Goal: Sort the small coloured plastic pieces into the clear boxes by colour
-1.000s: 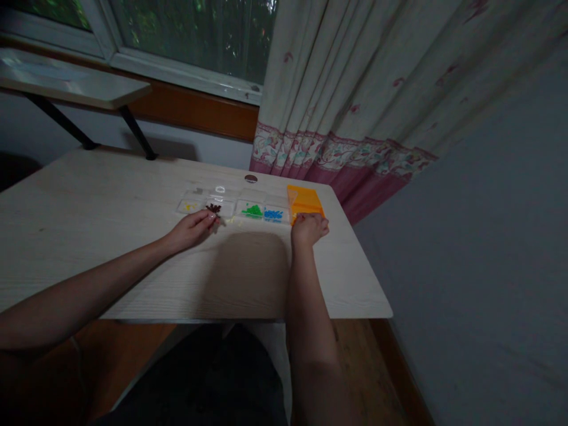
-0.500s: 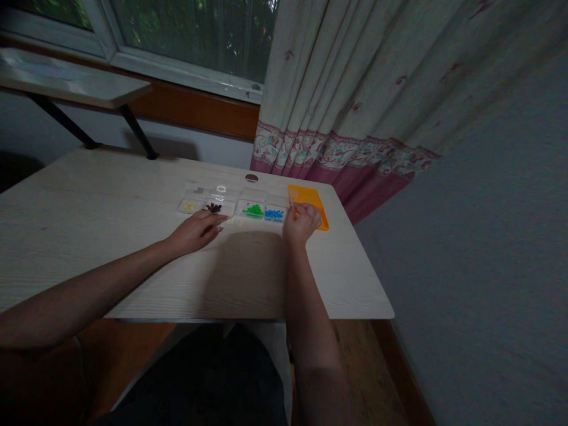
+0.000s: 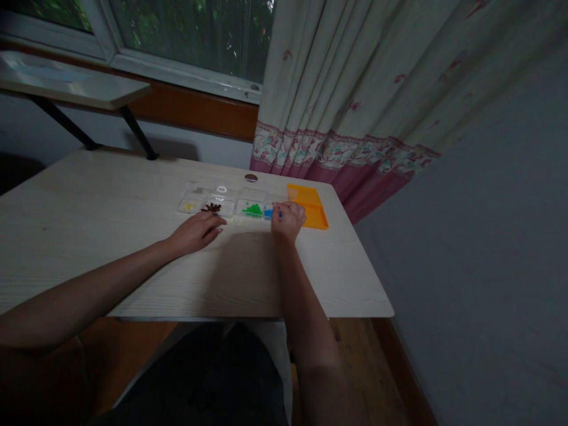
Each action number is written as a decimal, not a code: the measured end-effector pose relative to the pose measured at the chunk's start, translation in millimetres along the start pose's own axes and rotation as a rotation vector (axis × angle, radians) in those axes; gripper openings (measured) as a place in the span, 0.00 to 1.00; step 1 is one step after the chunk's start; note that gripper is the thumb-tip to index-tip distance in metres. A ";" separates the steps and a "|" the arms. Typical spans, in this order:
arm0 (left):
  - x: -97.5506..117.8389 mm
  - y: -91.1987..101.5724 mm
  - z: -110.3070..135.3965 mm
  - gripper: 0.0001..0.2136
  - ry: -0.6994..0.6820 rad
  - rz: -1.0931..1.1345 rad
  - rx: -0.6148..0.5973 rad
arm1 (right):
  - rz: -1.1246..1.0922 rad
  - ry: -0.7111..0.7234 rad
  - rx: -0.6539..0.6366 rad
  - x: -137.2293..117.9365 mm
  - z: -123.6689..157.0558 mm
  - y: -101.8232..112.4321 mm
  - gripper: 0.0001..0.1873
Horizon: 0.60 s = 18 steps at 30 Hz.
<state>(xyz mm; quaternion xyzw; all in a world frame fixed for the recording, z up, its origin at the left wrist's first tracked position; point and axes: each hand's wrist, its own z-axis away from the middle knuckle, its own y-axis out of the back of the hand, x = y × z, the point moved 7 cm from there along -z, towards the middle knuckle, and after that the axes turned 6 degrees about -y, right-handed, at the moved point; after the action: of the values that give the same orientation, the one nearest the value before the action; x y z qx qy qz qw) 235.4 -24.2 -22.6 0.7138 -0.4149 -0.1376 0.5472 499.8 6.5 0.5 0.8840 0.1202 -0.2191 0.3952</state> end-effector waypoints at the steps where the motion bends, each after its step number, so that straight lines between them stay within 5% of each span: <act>1: 0.2 0.9 0.0 0.15 0.003 0.020 0.008 | -0.002 0.005 -0.007 0.1 -0.1 -1.1 0.15; 9: -0.5 1.0 -1.5 0.10 0.031 0.082 -0.004 | -0.007 0.073 -0.085 -17.6 5.9 -4.3 0.16; 18: -10.3 4.8 0.8 0.12 0.058 0.178 0.002 | -0.125 0.349 -0.205 -65.0 32.9 -15.1 0.11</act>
<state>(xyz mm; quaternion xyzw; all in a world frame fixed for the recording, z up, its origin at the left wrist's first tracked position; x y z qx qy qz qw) 226.3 -17.4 -21.3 0.6782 -0.4607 -0.0671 0.5686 427.4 -10.8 2.6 0.8546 0.2630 -0.0734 0.4418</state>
